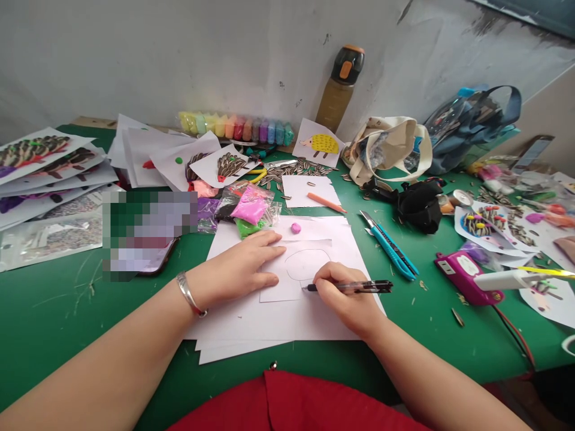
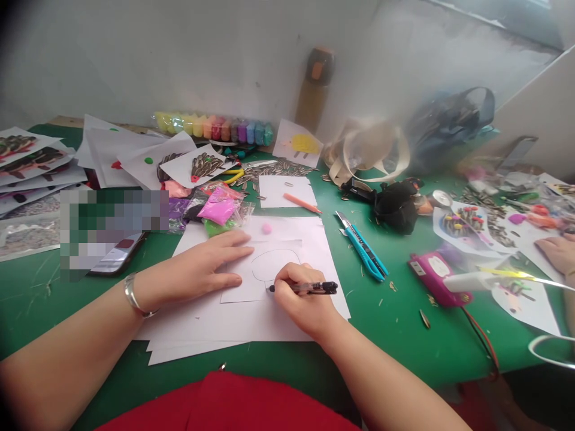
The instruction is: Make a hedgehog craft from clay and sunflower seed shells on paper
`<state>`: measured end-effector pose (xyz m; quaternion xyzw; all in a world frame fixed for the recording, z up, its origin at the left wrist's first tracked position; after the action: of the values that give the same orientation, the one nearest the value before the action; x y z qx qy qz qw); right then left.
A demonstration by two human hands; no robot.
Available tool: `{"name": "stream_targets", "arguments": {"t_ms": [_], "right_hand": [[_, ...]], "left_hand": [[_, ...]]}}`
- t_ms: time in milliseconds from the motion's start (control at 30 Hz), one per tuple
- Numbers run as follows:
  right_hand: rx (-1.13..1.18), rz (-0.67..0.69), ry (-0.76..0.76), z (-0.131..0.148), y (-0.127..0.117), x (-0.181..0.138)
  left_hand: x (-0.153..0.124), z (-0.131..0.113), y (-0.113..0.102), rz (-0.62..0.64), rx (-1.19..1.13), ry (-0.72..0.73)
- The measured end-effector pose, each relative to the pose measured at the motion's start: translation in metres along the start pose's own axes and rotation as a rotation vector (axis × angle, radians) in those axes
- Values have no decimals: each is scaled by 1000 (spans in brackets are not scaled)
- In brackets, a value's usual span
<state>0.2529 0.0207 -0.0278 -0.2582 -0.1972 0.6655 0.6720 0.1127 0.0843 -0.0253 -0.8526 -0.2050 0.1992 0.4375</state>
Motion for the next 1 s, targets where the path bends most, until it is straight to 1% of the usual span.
{"name": "stream_targets", "arguments": {"t_ms": [200, 367, 433, 533, 600, 667, 733, 867, 1000], "right_hand": [[50, -40, 62, -7, -2, 0], [69, -51, 63, -6, -1, 0], [112, -58, 59, -6, -3, 1], [207, -121, 44, -9, -17, 4], [256, -187, 59, -17, -31, 4], [293, -225, 86, -24, -41, 4], [304, -218, 84, -26, -44, 4], [244, -149, 46, -18, -36, 6], [221, -134, 37, -16, -32, 8]], "left_hand": [[0, -1, -1, 9, 7, 0], [0, -1, -1, 14, 1, -10], [0, -1, -1, 10, -3, -10], [0, -1, -1, 4, -15, -11], [0, 0, -2, 2, -19, -10], [0, 0, -2, -1, -21, -8], [-1, 1, -2, 0, -22, -9], [-2, 2, -1, 7, -12, -18], [-1, 2, -2, -4, -5, -16]]}}
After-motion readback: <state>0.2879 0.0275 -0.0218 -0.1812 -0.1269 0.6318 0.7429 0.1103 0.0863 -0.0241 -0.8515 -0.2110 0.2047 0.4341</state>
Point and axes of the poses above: each hand's wrist, its own x-axis towards the middle knuckle, its own y-axis out of the palm, z = x × y, the point moved 10 cm from there along x, towards the middle knuckle, and after that the axes turned 2 degrees about y, right-handed, at the moved point
